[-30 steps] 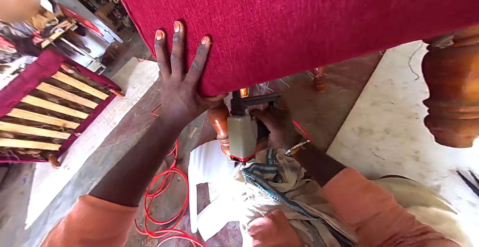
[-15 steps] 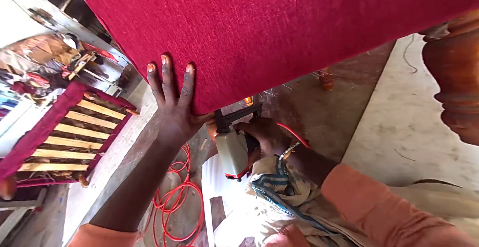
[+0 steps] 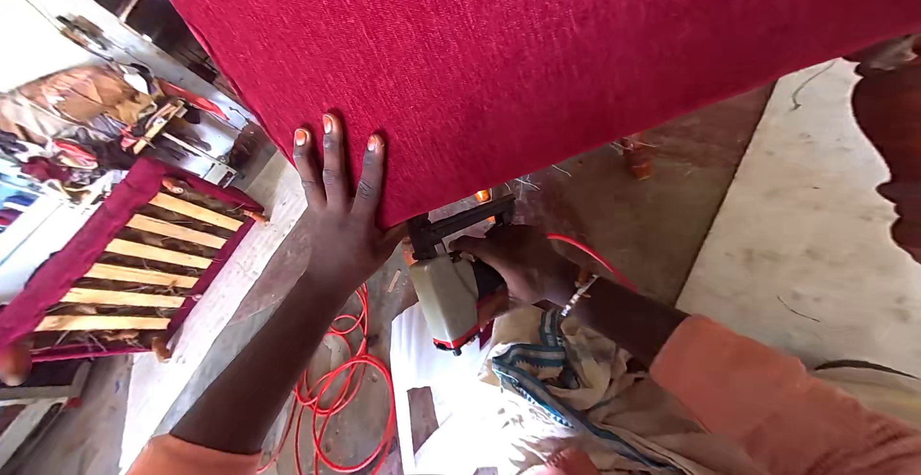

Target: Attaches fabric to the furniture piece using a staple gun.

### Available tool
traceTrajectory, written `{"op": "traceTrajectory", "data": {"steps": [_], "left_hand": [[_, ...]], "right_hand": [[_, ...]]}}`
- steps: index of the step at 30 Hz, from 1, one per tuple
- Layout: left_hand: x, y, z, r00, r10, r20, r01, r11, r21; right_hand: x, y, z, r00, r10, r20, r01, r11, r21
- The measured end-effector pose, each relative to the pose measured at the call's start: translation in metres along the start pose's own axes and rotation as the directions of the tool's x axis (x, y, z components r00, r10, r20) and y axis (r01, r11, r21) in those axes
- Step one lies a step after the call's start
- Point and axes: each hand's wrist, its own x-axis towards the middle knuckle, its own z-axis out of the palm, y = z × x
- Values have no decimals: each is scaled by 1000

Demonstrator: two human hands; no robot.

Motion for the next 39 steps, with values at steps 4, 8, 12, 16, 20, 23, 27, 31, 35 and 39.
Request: {"op": "traceTrajectory", "data": {"steps": [4, 8, 12, 16, 20, 23, 27, 31, 35, 39], "left_hand": [[-1, -5, -10, 995, 34, 95, -28, 998, -60], [-2, -36, -40, 945, 168, 281, -90, 959, -270], [-15, -41, -29, 949, 256, 183, -235, 963, -129], [-25, -32, -20, 962, 236, 134, -226, 971, -83], [-29, -32, -15, 965, 248, 82, -241, 967, -87], [-32, -31, -14, 965, 249, 86, -240, 965, -107], [-30, -35, -18, 957, 258, 131, -241, 961, -134], [-27, -40, -21, 949, 278, 148, -260, 956, -133], [-28, -38, -19, 955, 266, 131, -248, 959, -141], [-33, -33, -19, 964, 242, 111, -227, 965, -132]], "right_hand": [[0, -6, -14, 997, 20, 71, -19, 1000, -19], [-3, -11, -23, 996, 29, 85, -24, 998, -51], [1, -17, -33, 991, -23, 131, 40, 991, -131], [11, -22, -32, 981, -43, 187, 72, 985, -154], [12, -32, -22, 988, -22, 155, 59, 970, -236], [12, -45, -20, 986, 50, 157, -2, 957, -291], [17, -62, -25, 970, 150, 190, -76, 933, -352], [28, -70, -37, 963, 130, 237, -29, 922, -386], [37, -70, -47, 942, 86, 324, 64, 902, -426], [48, -82, -45, 911, 128, 392, 61, 898, -436]]}}
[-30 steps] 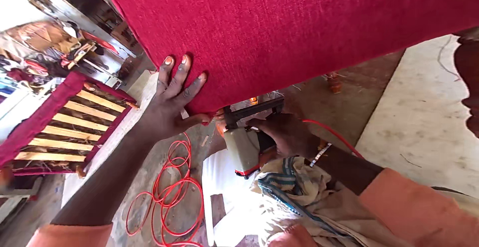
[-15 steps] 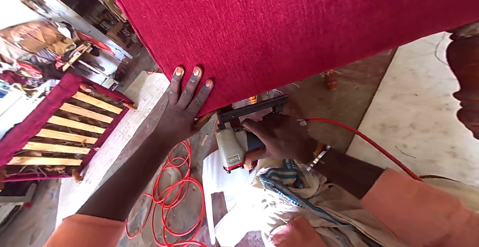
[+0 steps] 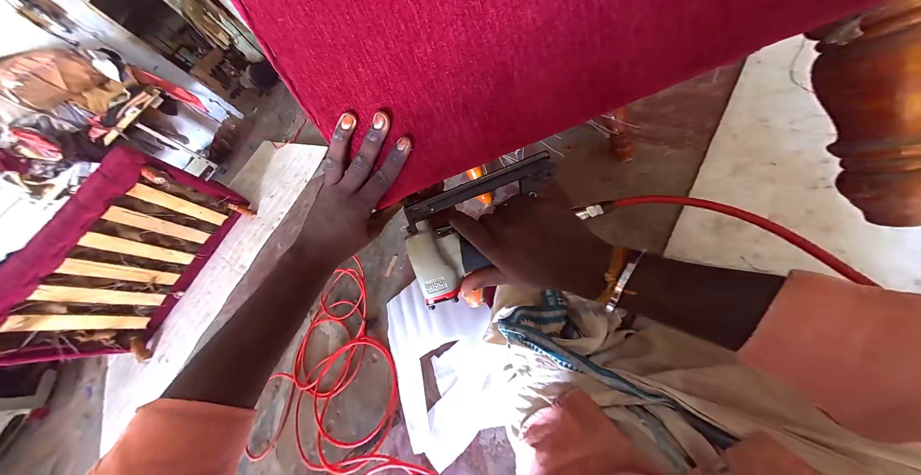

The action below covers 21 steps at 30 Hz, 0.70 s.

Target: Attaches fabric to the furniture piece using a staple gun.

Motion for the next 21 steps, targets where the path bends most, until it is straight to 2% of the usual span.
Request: {"op": "traceTrajectory", "data": {"steps": [11, 21], "left_hand": [[-6, 8, -3, 1000, 25, 10, -25, 1000, -13], [0, -4, -15, 994, 50, 94, -48, 998, -30]], "right_hand": [[3, -21, -23, 993, 59, 100, -56, 998, -36], [19, -27, -37, 985, 37, 169, -22, 995, -92]]}}
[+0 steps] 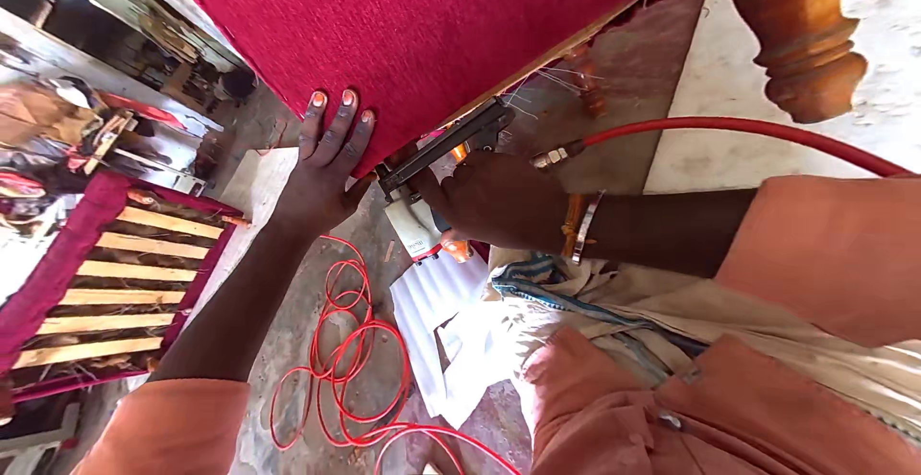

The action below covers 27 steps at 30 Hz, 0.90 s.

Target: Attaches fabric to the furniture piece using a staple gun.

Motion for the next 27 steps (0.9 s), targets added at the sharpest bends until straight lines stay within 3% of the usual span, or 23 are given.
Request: {"op": "traceTrajectory", "data": {"steps": [16, 27], "left_hand": [[-2, 10, -6, 999, -18, 44, 20, 998, -60], [-6, 9, 2, 995, 58, -77, -73, 974, -216]], "right_hand": [[9, -9, 5, 999, 19, -41, -20, 1000, -14], [10, -9, 9, 998, 32, -61, -33, 999, -20]]}}
